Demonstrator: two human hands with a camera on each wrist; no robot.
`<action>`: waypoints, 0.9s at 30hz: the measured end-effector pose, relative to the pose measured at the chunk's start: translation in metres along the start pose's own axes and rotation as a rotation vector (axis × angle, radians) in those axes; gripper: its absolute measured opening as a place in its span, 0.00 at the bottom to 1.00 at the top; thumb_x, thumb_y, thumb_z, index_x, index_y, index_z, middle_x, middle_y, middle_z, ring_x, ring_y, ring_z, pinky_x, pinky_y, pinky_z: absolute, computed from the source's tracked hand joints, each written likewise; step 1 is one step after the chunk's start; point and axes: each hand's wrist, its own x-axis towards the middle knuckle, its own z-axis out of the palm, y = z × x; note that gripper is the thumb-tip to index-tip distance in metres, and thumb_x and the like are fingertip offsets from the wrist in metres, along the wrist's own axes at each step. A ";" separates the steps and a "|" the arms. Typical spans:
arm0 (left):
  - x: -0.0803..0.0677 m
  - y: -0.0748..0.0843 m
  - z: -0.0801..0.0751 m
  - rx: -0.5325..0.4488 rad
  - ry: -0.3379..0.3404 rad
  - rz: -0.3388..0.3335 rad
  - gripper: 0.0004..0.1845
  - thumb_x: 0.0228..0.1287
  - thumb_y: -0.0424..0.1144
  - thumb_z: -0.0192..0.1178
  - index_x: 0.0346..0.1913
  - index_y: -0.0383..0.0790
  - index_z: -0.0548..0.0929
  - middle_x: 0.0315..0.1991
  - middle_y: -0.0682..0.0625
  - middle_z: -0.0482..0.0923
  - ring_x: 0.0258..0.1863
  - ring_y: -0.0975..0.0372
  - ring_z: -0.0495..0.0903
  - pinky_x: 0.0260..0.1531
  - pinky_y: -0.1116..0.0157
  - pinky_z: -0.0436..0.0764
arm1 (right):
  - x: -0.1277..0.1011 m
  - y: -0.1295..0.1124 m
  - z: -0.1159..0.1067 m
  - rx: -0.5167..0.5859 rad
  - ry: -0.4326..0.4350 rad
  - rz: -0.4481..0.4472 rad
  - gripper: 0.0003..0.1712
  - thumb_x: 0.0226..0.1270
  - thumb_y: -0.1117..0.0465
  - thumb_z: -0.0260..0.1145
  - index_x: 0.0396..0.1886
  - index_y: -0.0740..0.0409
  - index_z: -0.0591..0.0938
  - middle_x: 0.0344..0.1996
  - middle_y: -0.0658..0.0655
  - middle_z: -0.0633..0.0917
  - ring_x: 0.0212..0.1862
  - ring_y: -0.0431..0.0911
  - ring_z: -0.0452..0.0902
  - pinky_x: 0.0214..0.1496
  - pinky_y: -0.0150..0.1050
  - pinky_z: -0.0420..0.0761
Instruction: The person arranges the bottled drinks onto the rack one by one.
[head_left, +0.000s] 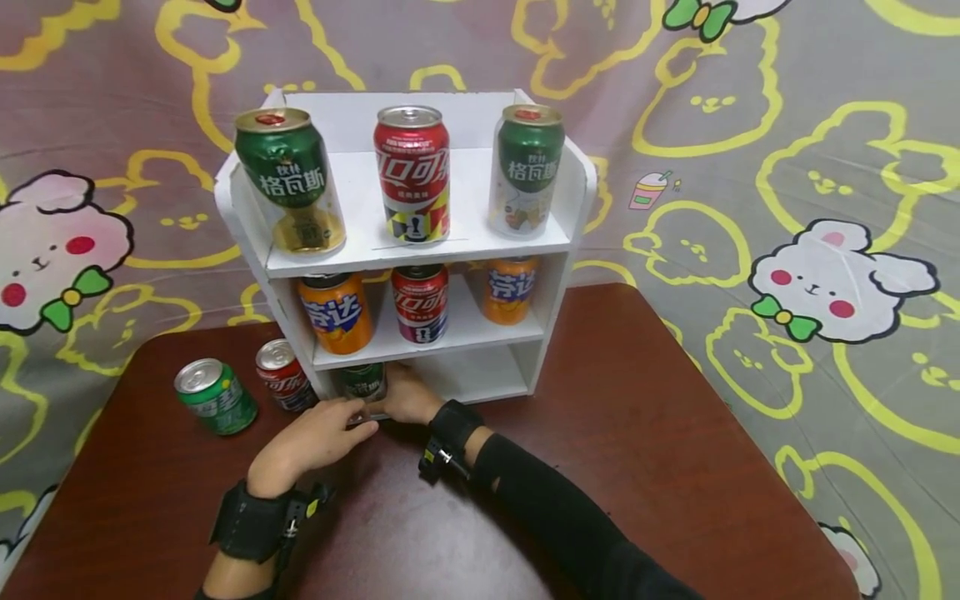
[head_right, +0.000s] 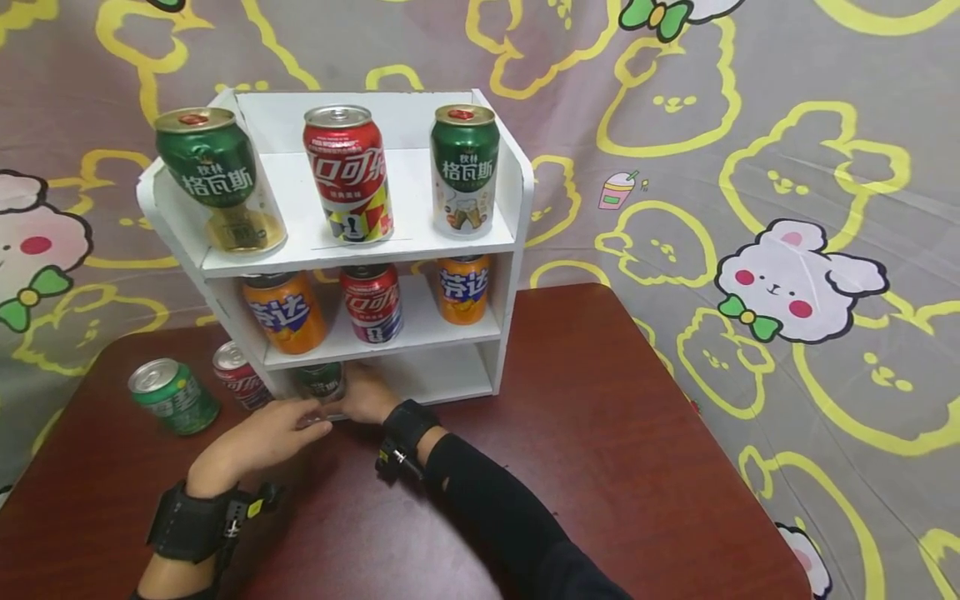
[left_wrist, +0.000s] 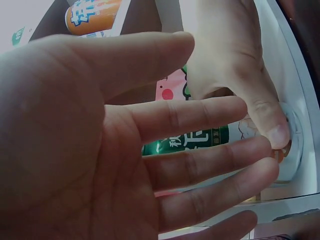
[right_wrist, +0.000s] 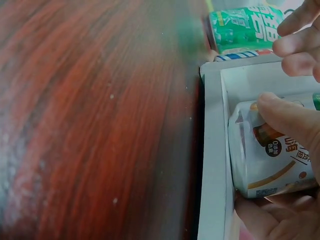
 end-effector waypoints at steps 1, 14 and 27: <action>0.000 0.000 0.000 0.000 0.001 -0.001 0.19 0.67 0.47 0.57 0.51 0.34 0.79 0.44 0.43 0.79 0.44 0.51 0.78 0.43 0.50 0.76 | 0.001 -0.001 0.000 -0.007 0.000 -0.001 0.45 0.50 0.48 0.76 0.66 0.53 0.67 0.56 0.51 0.77 0.57 0.40 0.71 0.60 0.30 0.66; -0.001 -0.002 0.001 -0.009 0.008 -0.002 0.20 0.67 0.47 0.56 0.51 0.34 0.79 0.44 0.44 0.80 0.44 0.51 0.79 0.44 0.50 0.76 | -0.003 -0.001 -0.005 0.035 -0.017 0.003 0.51 0.50 0.48 0.76 0.70 0.56 0.61 0.61 0.55 0.73 0.60 0.42 0.69 0.62 0.32 0.65; -0.004 0.004 -0.001 0.052 -0.010 -0.097 0.26 0.67 0.49 0.56 0.57 0.30 0.76 0.52 0.33 0.74 0.52 0.42 0.74 0.50 0.44 0.71 | -0.049 0.024 -0.078 -0.314 -0.172 -0.103 0.27 0.67 0.49 0.61 0.58 0.62 0.77 0.54 0.56 0.80 0.55 0.48 0.75 0.58 0.37 0.71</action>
